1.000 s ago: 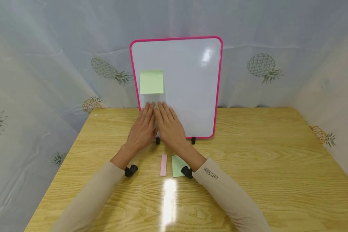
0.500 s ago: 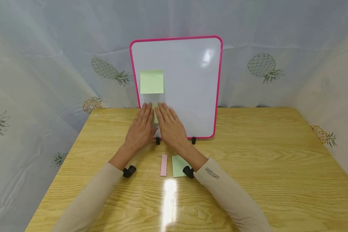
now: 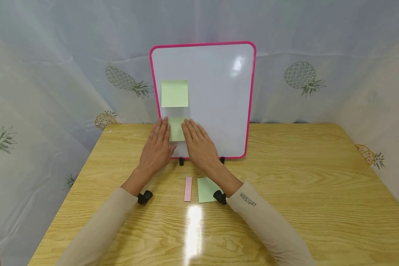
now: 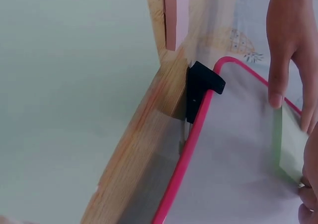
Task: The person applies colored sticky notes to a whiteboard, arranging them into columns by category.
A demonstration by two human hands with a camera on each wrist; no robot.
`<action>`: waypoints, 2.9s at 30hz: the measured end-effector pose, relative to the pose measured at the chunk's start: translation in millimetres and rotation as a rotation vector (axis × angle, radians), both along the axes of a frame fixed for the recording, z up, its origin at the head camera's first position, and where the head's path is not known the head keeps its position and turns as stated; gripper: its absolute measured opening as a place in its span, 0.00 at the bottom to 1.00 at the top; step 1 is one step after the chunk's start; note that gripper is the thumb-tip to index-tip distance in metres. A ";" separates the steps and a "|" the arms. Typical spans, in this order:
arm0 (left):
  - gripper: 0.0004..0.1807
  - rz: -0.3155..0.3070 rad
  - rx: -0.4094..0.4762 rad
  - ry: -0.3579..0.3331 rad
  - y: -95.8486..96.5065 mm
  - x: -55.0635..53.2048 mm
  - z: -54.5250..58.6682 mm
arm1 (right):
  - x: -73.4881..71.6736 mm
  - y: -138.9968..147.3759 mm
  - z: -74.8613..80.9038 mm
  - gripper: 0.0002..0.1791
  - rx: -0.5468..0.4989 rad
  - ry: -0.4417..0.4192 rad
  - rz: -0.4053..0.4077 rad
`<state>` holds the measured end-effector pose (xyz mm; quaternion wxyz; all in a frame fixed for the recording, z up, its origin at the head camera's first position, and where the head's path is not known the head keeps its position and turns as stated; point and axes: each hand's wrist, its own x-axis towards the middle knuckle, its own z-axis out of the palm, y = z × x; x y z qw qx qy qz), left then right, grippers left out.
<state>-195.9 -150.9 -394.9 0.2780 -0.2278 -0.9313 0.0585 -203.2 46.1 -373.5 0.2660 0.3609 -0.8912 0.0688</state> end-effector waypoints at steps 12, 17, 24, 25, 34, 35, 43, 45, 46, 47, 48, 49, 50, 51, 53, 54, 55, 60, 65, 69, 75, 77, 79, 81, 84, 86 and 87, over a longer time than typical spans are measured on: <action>0.40 -0.030 0.020 0.007 -4.8 2.3 -2.8 | 2.0 6.8 -6.7 0.28 -0.008 0.022 0.027; 0.40 -0.027 0.026 0.007 -3.3 3.4 -4.4 | 4.3 6.9 -9.6 0.29 0.024 0.015 0.021; 0.40 -0.033 -0.001 -0.024 7.8 2.3 -2.7 | 4.7 0.5 -11.3 0.29 0.013 0.023 0.045; 0.40 -0.035 -0.010 -0.024 9.3 2.3 -2.3 | 4.6 -0.5 -11.4 0.29 0.011 0.022 0.051; 0.42 -0.018 -0.056 0.000 12.6 0.9 -0.1 | -0.6 -4.4 -5.4 0.31 -0.032 0.007 0.064; 0.42 -0.019 -0.053 0.004 12.2 0.8 0.2 | -1.6 -4.5 -4.5 0.30 -0.036 0.012 0.063; 0.42 -0.014 -0.042 0.014 8.6 0.6 2.2 | -3.6 -0.2 2.3 0.31 -0.005 0.020 0.041; 0.41 -0.006 -0.044 0.011 6.9 1.1 3.6 | -3.7 1.7 5.0 0.30 0.006 0.025 0.028; 0.41 -0.002 -0.047 0.013 5.9 1.4 4.2 | -3.7 2.7 6.3 0.30 0.011 0.029 0.022; 0.41 0.000 -0.047 0.014 5.1 1.8 4.7 | -3.7 3.6 7.5 0.30 0.018 0.035 0.015; 0.41 0.001 -0.050 0.015 4.4 2.0 5.1 | -3.8 4.5 8.6 0.30 0.030 0.039 0.009; 0.41 0.001 -0.051 0.016 3.8 2.1 5.4 | -3.7 5.3 9.7 0.30 0.040 0.043 0.003; 0.41 0.000 -0.051 0.018 3.3 2.1 5.7 | -3.6 6.0 10.5 0.30 0.052 0.045 -0.003; 0.41 -0.001 -0.051 0.020 2.6 2.2 5.9 | -3.4 6.7 11.5 0.30 0.060 0.046 -0.009; 0.41 -0.002 -0.049 0.021 1.6 2.2 6.3 | -3.0 8.2 13.3 0.30 0.069 0.046 -0.017; 0.41 -0.002 -0.048 0.021 1.0 2.0 6.5 | -3.0 9.1 13.9 0.30 0.075 0.045 -0.021; 0.41 -0.003 -0.045 0.020 0.2 2.1 6.8 | -2.8 10.1 14.8 0.30 0.074 0.042 -0.023; 0.40 -0.038 0.012 0.071 -6.2 2.8 10.7 | -4.0 16.3 21.3 0.31 0.019 0.056 0.000; 0.36 -0.119 0.142 0.247 -11.0 -3.4 29.5 | -11.9 19.5 44.2 0.23 -0.242 0.202 0.090; 0.36 -0.161 0.183 0.328 -8.6 -16.5 55.2 | -23.4 14.7 65.0 0.20 -0.325 0.266 0.140; 0.41 -0.139 0.095 0.273 2.5 -37.4 83.9 | -39.3 3.4 81.0 0.27 -0.130 0.164 0.083; 0.42 -0.107 0.052 0.235 5.5 -42.8 88.5 | -42.7 -1.2 84.5 0.28 -0.071 0.135 0.049; 0.42 -0.076 0.018 0.202 8.1 -46.8 91.9 | -45.1 -5.1 87.0 0.29 -0.033 0.115 0.019; 0.42 -0.049 -0.005 0.180 10.2 -49.4 93.9 | -46.5 -7.9 88.4 0.29 -0.015 0.102 -0.004; 0.42 -0.020 -0.016 0.159 12.1 -51.5 95.4 | -48.0 -10.5 89.5 0.30 -0.006 0.093 -0.030; 0.42 -0.006 -0.022 0.154 12.7 -52.6 94.9 | -48.8 -11.6 89.9 0.31 0.004 0.089 -0.048; 0.42 -0.001 -0.024 0.154 12.8 -53.1 94.3 | -49.2 -12.1 90.0 0.31 0.011 0.084 -0.056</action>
